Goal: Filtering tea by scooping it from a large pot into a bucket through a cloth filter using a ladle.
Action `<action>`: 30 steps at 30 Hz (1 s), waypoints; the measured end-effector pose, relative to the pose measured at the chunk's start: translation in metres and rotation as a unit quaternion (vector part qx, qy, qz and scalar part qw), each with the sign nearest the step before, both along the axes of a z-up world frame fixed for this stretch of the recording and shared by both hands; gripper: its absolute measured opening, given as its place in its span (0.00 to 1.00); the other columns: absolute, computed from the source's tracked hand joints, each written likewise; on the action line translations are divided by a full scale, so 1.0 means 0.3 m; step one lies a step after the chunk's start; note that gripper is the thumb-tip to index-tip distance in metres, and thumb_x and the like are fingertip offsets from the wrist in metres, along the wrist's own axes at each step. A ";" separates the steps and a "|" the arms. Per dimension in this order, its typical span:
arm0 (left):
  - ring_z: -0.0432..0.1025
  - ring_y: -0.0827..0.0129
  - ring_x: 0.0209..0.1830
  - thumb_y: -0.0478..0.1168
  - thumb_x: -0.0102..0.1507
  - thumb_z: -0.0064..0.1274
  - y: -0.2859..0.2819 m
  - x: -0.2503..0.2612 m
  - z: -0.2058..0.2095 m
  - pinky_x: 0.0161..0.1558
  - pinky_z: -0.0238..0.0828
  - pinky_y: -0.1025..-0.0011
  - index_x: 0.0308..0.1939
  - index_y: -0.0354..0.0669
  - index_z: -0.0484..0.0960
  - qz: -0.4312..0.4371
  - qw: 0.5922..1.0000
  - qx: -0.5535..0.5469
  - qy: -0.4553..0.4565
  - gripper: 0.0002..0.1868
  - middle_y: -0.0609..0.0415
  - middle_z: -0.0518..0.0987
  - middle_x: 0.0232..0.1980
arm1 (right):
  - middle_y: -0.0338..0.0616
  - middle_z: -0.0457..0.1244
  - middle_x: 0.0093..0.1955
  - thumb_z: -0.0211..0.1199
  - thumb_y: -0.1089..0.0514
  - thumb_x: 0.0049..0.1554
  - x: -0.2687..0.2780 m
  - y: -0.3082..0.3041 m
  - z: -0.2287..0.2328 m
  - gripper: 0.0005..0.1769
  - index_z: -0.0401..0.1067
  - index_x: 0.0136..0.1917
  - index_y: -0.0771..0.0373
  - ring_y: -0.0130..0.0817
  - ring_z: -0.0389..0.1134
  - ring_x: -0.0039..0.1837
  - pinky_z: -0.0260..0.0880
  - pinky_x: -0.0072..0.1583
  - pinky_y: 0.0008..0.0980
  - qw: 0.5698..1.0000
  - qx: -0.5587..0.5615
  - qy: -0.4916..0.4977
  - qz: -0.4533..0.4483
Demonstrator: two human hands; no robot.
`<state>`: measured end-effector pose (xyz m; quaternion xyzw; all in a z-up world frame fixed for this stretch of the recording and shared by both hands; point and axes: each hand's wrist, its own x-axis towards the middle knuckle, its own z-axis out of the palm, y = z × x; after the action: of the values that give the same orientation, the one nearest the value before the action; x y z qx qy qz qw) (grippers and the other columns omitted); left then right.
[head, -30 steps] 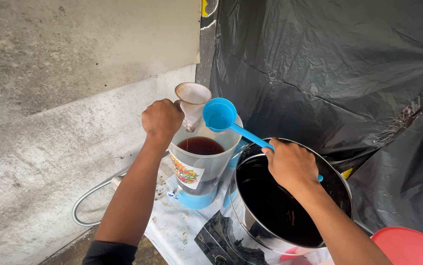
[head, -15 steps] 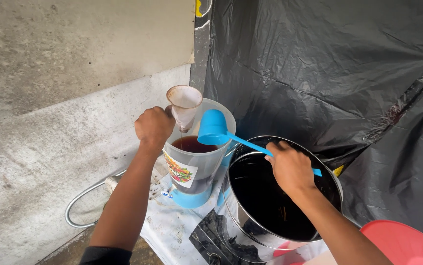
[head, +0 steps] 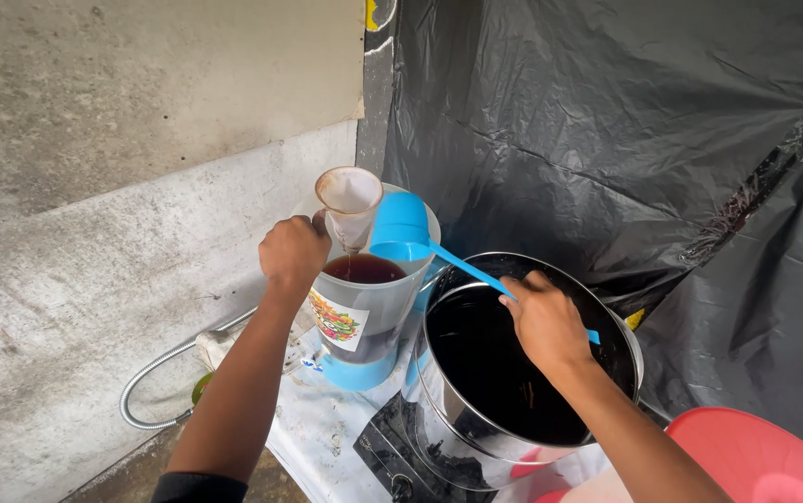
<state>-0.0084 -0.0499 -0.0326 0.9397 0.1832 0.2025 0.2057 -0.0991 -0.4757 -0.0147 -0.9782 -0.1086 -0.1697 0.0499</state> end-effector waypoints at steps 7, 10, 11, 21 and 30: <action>0.92 0.37 0.48 0.56 0.84 0.47 -0.024 -0.008 0.021 0.51 0.90 0.43 0.53 0.34 0.98 0.000 1.000 -0.001 0.010 0.31 0.34 0.93 0.42 | 0.47 0.73 0.73 0.64 0.51 0.76 0.035 -0.023 -0.064 0.24 0.81 0.82 0.39 0.56 0.81 0.71 0.88 0.69 0.55 0.998 0.049 0.034 0.002; 0.92 0.38 0.46 0.55 0.84 0.47 -0.034 -0.021 0.015 0.50 0.90 0.43 0.52 0.34 0.98 -0.001 1.000 -0.010 -0.006 0.30 0.34 0.92 0.40 | 0.50 0.72 0.74 0.62 0.53 0.77 0.039 -0.022 -0.060 0.24 0.81 0.84 0.44 0.56 0.81 0.72 0.88 0.69 0.54 0.997 0.065 0.028 0.009; 0.92 0.38 0.46 0.55 0.84 0.47 -0.039 -0.026 0.015 0.50 0.90 0.43 0.53 0.34 0.98 0.000 1.000 -0.013 -0.001 0.30 0.34 0.93 0.41 | 0.51 0.73 0.74 0.63 0.53 0.77 0.042 -0.024 -0.059 0.24 0.81 0.84 0.45 0.56 0.80 0.73 0.87 0.70 0.55 0.996 0.077 0.033 0.011; 0.92 0.37 0.49 0.58 0.83 0.45 -0.071 -0.011 0.000 0.54 0.89 0.42 0.53 0.36 0.98 0.020 0.999 -0.023 0.012 0.32 0.37 0.93 0.42 | 0.46 0.76 0.66 0.68 0.51 0.74 0.014 -0.017 0.000 0.24 0.85 0.81 0.40 0.54 0.80 0.71 0.86 0.68 0.51 0.977 0.196 0.068 0.049; 0.92 0.40 0.47 0.56 0.84 0.46 -0.080 0.038 -0.037 0.51 0.90 0.45 0.51 0.36 0.98 0.023 0.999 0.012 0.019 0.31 0.37 0.93 0.40 | 0.53 0.73 0.65 0.62 0.52 0.76 -0.026 -0.005 -0.005 0.29 0.77 0.88 0.42 0.59 0.80 0.69 0.86 0.69 0.55 0.989 0.137 0.026 0.054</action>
<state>0.0031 -0.0738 -0.0437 0.9413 0.2060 0.1917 0.1863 -0.1071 -0.4772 -0.0162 -0.9590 -0.1354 -0.1542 0.1956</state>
